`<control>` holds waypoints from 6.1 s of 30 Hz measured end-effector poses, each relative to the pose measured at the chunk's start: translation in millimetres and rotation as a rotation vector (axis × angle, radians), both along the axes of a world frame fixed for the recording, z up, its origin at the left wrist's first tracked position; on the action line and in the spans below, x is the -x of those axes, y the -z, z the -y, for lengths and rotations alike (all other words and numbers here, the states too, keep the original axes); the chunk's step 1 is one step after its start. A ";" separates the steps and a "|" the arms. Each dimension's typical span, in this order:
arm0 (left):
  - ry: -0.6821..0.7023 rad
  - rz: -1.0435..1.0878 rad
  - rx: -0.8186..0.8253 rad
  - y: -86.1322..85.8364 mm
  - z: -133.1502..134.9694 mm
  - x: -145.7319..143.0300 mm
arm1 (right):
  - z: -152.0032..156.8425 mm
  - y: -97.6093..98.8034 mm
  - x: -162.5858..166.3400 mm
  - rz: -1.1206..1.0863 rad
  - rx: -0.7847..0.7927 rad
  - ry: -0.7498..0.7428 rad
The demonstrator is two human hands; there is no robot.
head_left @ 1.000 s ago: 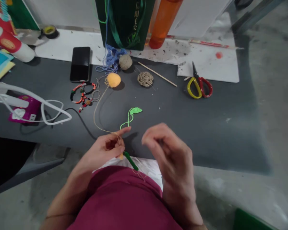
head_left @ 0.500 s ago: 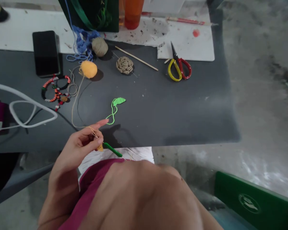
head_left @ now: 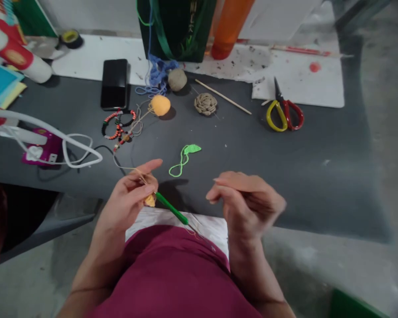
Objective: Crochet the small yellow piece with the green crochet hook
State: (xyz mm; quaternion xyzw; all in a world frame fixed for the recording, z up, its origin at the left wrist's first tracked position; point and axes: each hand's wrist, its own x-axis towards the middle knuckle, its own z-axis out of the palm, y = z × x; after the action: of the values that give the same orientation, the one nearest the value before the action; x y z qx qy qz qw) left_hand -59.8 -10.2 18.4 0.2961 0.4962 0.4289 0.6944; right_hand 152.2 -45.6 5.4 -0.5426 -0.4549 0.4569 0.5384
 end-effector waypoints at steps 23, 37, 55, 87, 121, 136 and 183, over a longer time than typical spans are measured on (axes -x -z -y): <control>0.288 -0.050 0.119 8.8 13.9 -3.5 | -46.1 34.6 13.4 0.202 0.125 0.190; 0.040 0.131 -0.068 14.8 3.8 -40.4 | 8.1 35.2 26.7 -0.056 -0.191 -0.019; 0.118 0.183 0.009 23.2 2.1 -46.6 | -2.2 40.4 23.0 -0.112 -0.303 0.028; -0.088 0.135 -0.097 23.1 14.1 -62.0 | 2.7 44.7 36.4 0.280 -0.566 0.278; 0.070 0.196 0.055 30.4 9.6 -50.1 | -10.6 48.8 26.9 -0.535 -0.102 0.052; 0.078 0.086 -0.111 27.1 14.9 -43.4 | -11.1 44.3 6.8 -0.375 -0.119 -0.014; -0.027 -0.873 -1.098 26.1 20.2 -43.3 | 6.8 13.1 -5.9 0.377 -0.532 -0.073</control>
State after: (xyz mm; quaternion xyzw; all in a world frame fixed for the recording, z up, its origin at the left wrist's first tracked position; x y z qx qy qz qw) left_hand -16.5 -30.4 -7.8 0.7429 0.4449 0.4680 0.1764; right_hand 158.1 -52.4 -7.7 -0.4413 -0.6692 0.2328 0.5507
